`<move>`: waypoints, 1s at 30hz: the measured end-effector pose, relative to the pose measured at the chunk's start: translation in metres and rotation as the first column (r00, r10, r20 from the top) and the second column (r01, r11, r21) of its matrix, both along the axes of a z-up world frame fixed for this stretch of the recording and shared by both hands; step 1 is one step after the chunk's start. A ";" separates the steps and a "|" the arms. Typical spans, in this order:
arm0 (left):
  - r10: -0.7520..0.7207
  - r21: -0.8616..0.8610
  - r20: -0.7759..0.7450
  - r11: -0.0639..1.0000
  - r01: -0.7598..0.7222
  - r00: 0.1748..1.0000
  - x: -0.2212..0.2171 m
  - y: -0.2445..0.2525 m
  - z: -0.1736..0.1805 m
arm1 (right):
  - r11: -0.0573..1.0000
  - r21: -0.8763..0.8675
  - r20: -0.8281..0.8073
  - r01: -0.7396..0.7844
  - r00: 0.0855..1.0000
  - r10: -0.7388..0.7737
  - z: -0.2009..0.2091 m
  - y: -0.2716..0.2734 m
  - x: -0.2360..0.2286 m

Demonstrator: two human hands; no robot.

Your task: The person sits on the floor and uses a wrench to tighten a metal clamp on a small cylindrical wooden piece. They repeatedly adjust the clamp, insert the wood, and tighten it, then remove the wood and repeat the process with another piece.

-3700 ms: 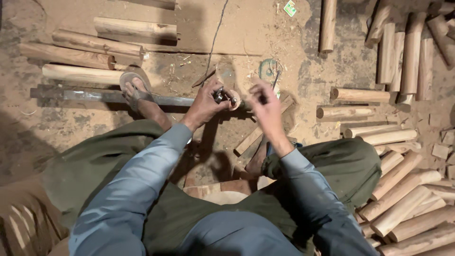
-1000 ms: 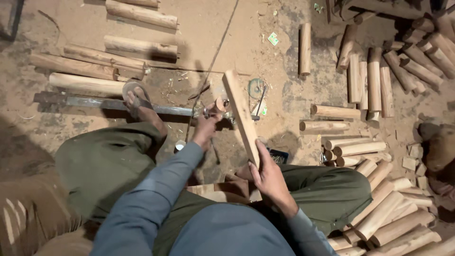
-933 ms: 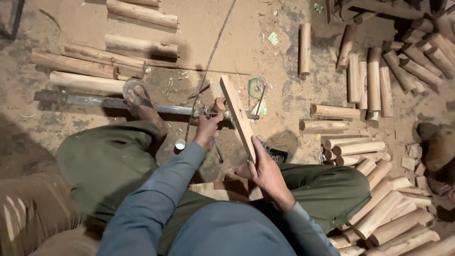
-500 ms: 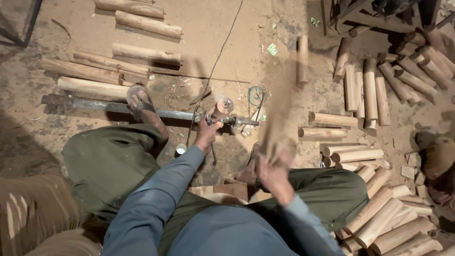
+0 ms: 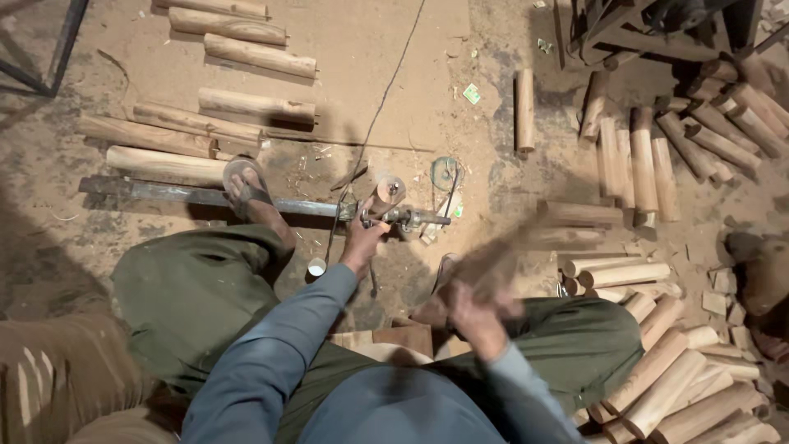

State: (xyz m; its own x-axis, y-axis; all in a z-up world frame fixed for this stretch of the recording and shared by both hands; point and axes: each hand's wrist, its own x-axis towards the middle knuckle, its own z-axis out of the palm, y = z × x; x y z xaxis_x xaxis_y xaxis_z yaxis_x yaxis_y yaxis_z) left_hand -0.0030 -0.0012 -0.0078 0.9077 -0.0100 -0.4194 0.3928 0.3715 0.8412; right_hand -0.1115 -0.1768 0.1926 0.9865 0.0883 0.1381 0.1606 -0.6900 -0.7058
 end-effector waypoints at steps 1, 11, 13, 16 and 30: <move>0.017 -0.017 0.021 1.000 -0.016 1.000 -0.003 -0.003 -0.005 | 0.995 -0.100 -0.157 0.022 0.987 -0.038 -0.009 0.007 0.005; -0.025 0.096 0.120 0.995 0.014 0.993 0.005 -0.005 -0.032 | 0.996 0.038 0.091 0.079 0.993 -0.082 -0.036 -0.033 0.020; -0.128 0.211 0.000 0.970 0.125 0.992 0.016 0.005 -0.034 | 0.999 0.000 0.160 0.038 0.986 -0.037 -0.052 -0.044 0.031; -0.241 0.342 0.275 0.929 0.140 0.931 0.035 0.011 -0.042 | 0.998 -0.035 0.107 0.053 0.993 -0.049 -0.086 -0.059 0.037; -0.475 0.455 0.202 0.820 0.348 0.856 0.046 0.022 -0.017 | 0.973 -0.048 -0.219 0.227 0.948 -0.232 -0.112 0.012 0.081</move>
